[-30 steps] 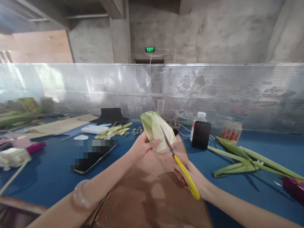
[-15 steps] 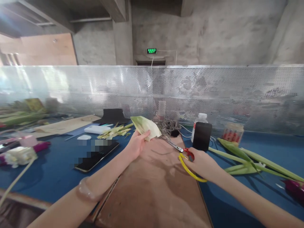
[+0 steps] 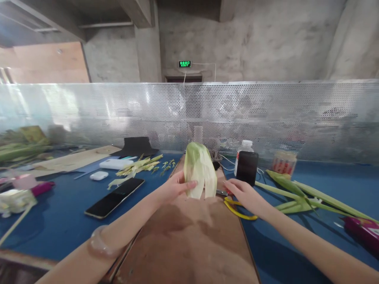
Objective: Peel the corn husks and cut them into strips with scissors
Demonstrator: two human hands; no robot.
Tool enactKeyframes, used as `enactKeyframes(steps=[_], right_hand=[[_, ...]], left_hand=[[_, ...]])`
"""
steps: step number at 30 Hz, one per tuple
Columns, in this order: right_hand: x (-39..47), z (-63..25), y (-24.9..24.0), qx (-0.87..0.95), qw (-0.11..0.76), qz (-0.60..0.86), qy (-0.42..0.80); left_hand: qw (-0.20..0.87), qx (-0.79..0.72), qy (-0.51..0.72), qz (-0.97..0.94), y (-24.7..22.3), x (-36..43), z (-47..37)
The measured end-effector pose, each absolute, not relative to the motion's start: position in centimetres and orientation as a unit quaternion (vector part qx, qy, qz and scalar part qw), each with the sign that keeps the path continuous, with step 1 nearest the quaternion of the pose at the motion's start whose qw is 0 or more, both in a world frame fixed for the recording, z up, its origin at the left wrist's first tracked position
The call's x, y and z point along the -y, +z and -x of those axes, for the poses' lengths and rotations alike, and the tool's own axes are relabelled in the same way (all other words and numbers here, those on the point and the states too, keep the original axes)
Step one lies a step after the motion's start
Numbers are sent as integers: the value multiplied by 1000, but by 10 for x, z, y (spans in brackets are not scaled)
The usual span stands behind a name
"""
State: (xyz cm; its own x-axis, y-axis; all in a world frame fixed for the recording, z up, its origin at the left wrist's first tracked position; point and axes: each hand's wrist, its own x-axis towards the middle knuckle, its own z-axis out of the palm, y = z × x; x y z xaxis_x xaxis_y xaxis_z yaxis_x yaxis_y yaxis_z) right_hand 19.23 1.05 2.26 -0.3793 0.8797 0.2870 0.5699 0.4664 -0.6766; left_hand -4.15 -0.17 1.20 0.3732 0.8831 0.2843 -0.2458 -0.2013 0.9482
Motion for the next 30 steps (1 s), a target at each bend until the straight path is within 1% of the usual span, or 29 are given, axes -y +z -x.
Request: enactKeyframes(steps=[1,2,3,4,6,12,18,24,30], right_hand=[[-6,-187,22,764,345,411,359],[-2,-182,21,728,365,366,450],[2,-177,20,696,377,327,515],[5,-174,18,670,387,300,558],[8,-170,14,634,401,272,603],[7,-170,6,584,435,282,624],[4,-168,0,571,434,311,624],[0,-170,-7,576,439,342,599],[1,-170,-7,575,435,344,602]], left_hand=[[566,-278,471,-617,12,3,41],[556,-292,450,-635,12,5,40],[545,-305,430,-651,12,6,39],[536,-319,413,-664,13,8,38],[521,-342,385,-680,16,11,36],[482,-408,357,-688,20,13,32],[434,-449,349,-699,17,8,29],[437,-440,342,-706,14,4,31],[462,-436,367,-680,13,2,34]])
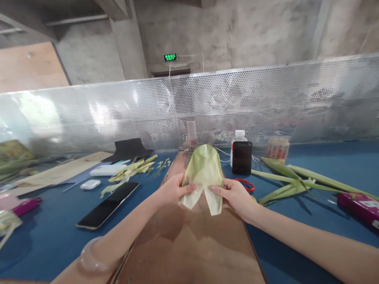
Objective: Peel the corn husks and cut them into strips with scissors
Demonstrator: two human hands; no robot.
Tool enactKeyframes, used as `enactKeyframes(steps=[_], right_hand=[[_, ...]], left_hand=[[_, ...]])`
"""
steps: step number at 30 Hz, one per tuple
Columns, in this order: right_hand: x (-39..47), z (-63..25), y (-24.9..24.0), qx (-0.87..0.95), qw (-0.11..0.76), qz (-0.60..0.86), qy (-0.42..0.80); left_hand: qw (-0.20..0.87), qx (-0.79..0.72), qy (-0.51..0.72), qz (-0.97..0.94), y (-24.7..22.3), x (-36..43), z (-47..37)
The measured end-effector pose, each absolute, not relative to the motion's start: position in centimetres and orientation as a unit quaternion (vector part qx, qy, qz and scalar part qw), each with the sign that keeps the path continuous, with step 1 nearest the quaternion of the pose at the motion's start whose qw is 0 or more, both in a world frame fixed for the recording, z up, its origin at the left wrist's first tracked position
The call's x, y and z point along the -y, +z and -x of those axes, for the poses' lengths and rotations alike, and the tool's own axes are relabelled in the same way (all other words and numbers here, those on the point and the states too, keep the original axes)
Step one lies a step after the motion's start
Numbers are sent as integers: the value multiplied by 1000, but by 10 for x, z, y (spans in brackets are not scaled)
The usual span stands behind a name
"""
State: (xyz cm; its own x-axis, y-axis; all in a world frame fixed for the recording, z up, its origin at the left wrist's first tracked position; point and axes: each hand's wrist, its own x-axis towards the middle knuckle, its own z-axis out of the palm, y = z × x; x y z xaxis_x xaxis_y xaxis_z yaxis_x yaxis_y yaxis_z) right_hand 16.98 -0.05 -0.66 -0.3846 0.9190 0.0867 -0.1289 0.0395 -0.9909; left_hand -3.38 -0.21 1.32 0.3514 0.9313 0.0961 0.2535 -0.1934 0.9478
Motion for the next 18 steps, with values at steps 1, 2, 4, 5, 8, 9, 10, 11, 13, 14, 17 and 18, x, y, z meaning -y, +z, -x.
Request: enactKeyframes(steps=[1,2,4,5,8,9,10,11,13,14,17,18], right_hand=[[0,-170,-6,575,437,343,600],[0,-170,-6,575,439,343,599],[-1,-170,-7,575,438,348,597],[-2,-170,-7,574,435,351,598],[-5,-171,-9,573,430,365,595],[-5,-171,-9,573,429,367,593],[-6,-171,-9,573,430,369,592],[-6,-172,-10,573,430,370,592],[-6,-172,-10,569,429,367,598],[-6,-171,-10,566,429,363,603],[-4,-171,-9,559,425,350,620],[-4,-172,-9,557,425,348,623]], left_hand=[[462,-440,367,-678,14,3,34],[460,-445,365,-676,15,3,33],[454,-457,366,-672,17,4,32],[454,-458,367,-670,18,5,31],[466,-446,368,-670,18,4,31],[469,-439,368,-672,18,4,32],[471,-432,368,-675,17,3,32],[472,-428,368,-677,17,2,33],[473,-423,372,-678,15,0,34],[475,-420,375,-677,15,0,34],[487,-401,379,-677,15,-1,34],[489,-396,381,-678,15,0,34]])
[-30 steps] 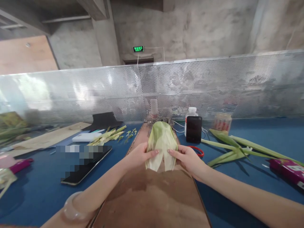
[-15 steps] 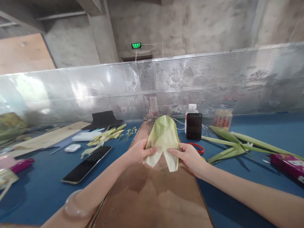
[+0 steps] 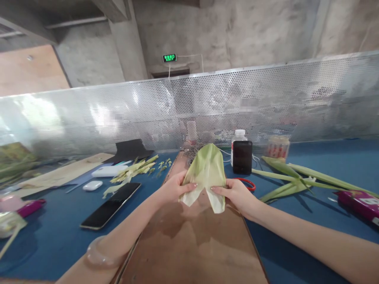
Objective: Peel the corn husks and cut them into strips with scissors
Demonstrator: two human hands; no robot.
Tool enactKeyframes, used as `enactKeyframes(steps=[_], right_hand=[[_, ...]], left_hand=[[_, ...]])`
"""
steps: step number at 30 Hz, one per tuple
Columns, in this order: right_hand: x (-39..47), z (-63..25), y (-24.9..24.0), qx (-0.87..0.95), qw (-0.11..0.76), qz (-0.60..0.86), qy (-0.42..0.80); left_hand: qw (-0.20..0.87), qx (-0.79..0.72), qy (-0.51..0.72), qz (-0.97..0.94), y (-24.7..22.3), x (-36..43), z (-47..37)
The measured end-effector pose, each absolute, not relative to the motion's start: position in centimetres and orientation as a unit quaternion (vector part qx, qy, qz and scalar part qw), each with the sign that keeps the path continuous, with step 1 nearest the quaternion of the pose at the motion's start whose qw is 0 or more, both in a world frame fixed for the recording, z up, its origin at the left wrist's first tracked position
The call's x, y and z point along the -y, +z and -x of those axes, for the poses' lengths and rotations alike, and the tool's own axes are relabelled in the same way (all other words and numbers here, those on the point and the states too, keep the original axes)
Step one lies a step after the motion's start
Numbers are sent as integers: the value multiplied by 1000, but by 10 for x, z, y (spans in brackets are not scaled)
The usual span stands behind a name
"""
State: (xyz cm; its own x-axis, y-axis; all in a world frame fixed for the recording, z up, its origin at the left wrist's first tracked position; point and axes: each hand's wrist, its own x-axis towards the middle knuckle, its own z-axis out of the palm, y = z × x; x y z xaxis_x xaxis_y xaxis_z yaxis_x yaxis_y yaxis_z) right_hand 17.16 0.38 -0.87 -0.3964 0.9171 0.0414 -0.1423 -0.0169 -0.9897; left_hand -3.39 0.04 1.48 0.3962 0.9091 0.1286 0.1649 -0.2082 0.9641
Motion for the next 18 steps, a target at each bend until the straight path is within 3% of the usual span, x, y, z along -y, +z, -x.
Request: enactKeyframes(steps=[18], right_hand=[[4,-174,-5,600,388,350,606]], left_hand=[[460,-451,384,-661,13,12,26]])
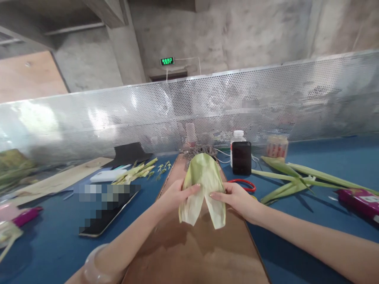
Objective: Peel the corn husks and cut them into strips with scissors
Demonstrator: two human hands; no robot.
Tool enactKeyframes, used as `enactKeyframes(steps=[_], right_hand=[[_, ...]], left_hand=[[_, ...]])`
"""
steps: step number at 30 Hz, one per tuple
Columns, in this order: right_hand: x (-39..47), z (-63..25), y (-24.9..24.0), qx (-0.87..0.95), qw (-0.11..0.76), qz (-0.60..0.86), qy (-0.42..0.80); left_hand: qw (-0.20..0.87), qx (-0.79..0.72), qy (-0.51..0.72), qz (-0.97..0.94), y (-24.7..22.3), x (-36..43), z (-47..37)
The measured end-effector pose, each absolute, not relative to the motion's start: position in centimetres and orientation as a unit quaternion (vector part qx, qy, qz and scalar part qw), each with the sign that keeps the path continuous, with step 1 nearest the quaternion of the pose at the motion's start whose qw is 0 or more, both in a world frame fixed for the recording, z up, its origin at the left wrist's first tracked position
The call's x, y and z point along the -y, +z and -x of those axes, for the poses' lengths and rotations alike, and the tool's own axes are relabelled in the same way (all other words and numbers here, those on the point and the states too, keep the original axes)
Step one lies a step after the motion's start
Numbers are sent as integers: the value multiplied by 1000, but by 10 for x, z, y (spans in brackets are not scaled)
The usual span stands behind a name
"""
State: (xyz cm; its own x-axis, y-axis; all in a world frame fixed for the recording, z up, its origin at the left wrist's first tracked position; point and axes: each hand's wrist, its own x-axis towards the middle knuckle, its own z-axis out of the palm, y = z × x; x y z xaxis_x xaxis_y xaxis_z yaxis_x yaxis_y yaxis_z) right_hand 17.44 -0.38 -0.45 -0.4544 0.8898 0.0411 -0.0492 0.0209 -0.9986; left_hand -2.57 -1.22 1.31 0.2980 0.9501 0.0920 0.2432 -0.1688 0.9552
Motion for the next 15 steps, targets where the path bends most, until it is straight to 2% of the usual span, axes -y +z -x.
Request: enactKeyframes(steps=[15], right_hand=[[3,-170,-4,594,384,355,611]], left_hand=[[342,-510,345,-710,14,7,20]])
